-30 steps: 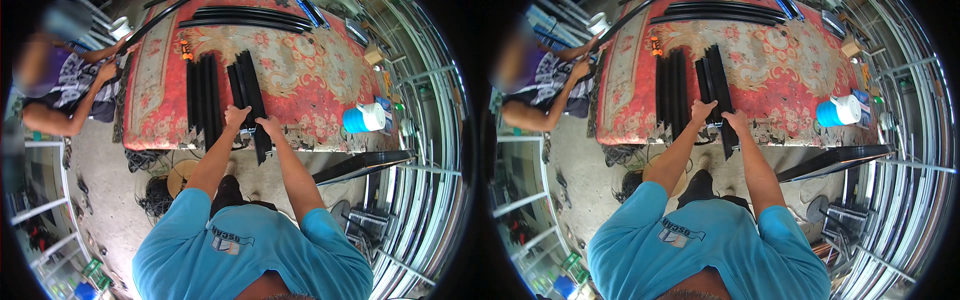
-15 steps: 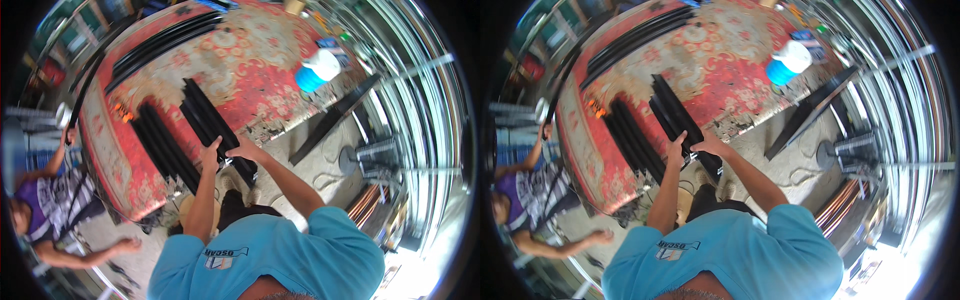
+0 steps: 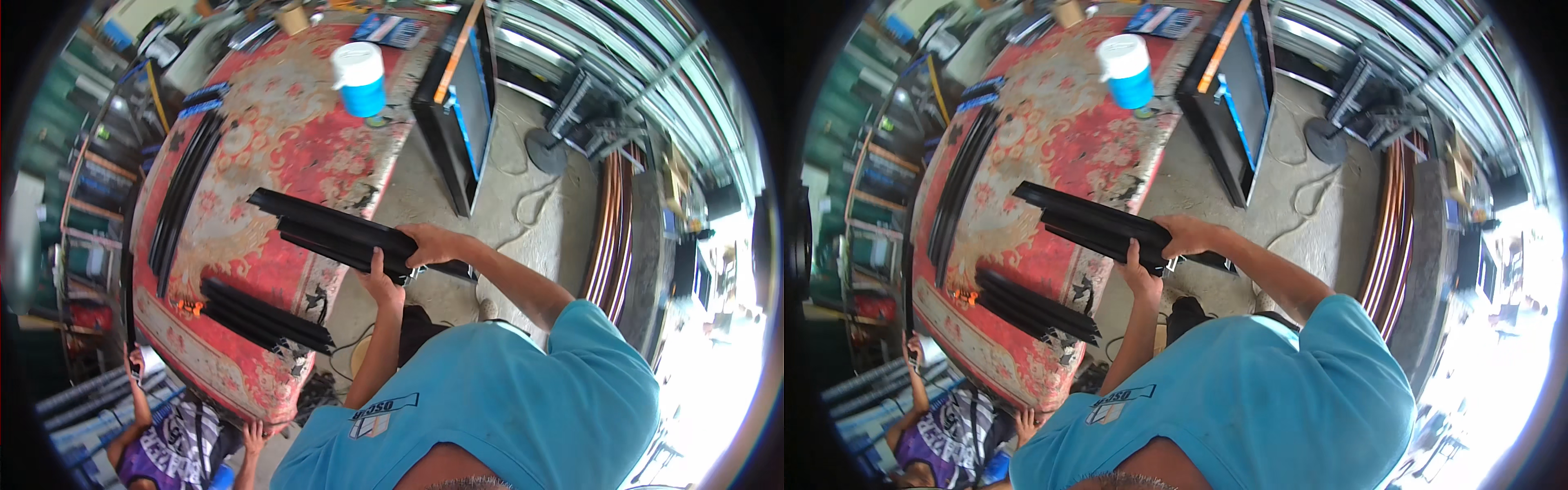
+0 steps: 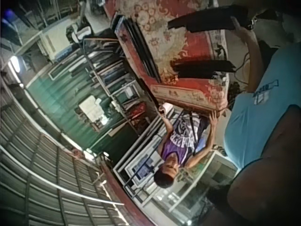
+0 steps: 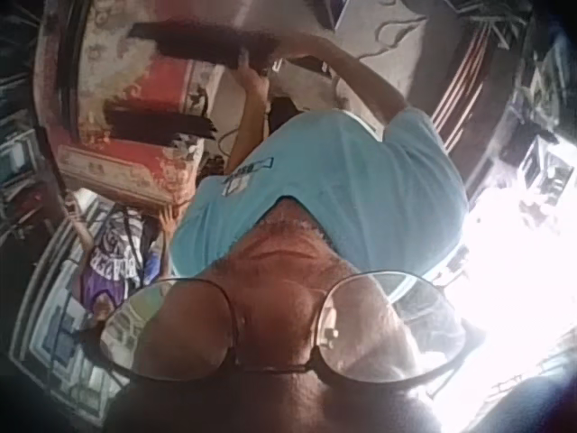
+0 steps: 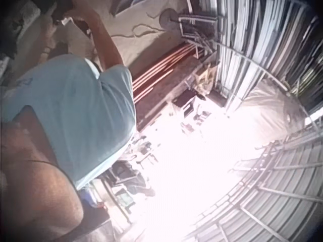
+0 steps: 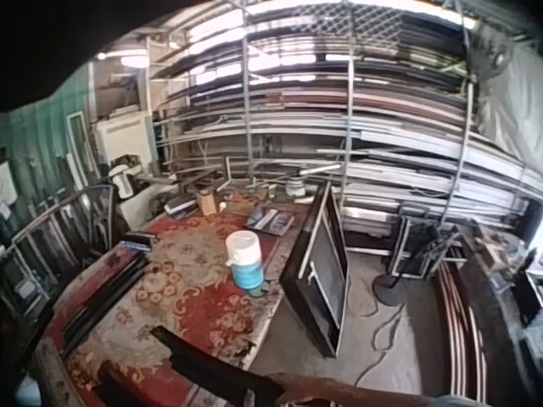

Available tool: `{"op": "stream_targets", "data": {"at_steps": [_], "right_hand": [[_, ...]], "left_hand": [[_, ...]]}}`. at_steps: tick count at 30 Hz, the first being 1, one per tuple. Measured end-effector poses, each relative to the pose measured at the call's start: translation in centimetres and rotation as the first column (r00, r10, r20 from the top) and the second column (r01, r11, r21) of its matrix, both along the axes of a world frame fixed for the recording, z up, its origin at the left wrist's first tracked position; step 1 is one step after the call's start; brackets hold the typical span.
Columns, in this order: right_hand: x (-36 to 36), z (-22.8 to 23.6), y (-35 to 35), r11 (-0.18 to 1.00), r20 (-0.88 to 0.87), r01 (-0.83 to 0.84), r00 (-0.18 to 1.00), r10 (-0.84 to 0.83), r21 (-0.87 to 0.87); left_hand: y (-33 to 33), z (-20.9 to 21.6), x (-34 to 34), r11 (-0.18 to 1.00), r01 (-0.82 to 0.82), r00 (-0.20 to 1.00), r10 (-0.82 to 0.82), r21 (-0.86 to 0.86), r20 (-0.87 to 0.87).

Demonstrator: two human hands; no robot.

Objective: Assemble aluminum and plastic window frames using a drill, screwdriver, and corner brackets.

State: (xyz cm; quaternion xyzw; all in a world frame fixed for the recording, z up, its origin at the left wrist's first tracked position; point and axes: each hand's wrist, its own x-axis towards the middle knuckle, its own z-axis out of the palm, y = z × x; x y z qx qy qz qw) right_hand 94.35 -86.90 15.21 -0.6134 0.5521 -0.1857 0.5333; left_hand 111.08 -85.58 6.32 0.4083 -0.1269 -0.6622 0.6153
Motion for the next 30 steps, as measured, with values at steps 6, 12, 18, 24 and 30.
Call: {"op": "stream_targets", "data": {"at_steps": [6, 12, 18, 24, 30], "right_hand": [[-9.8, 1.1, 10.2, 0.904, -0.066, 0.107, 0.987, -0.147, -0.415], [-23.1, 2.8, 25.8, 0.842, -0.100, 0.361, 0.896, -0.432, -0.400], [-31.3, 3.0, 45.9, 0.627, 0.000, 0.716, 0.659, -0.752, -0.306], [-33.6, 2.4, 56.2, 0.432, -0.027, 0.892, 0.432, -0.901, -0.131], [-38.3, 2.1, 58.7, 0.196, -0.117, 0.978, 0.187, -0.975, -0.066]], "left_hand": [[5.0, 0.2, -9.3, 0.901, 0.344, 0.938, -0.340, -0.262, 0.064], [14.7, 1.6, -23.3, 0.670, 0.717, 0.693, -0.714, -0.194, 0.099], [25.7, 3.8, -34.5, 0.023, 0.994, 0.010, -0.991, -0.103, -0.130], [29.1, -0.2, -42.5, -0.366, 0.931, -0.360, -0.915, -0.002, -0.179], [32.8, 0.2, -53.2, -0.527, 0.849, -0.510, -0.836, 0.036, -0.202]]}}
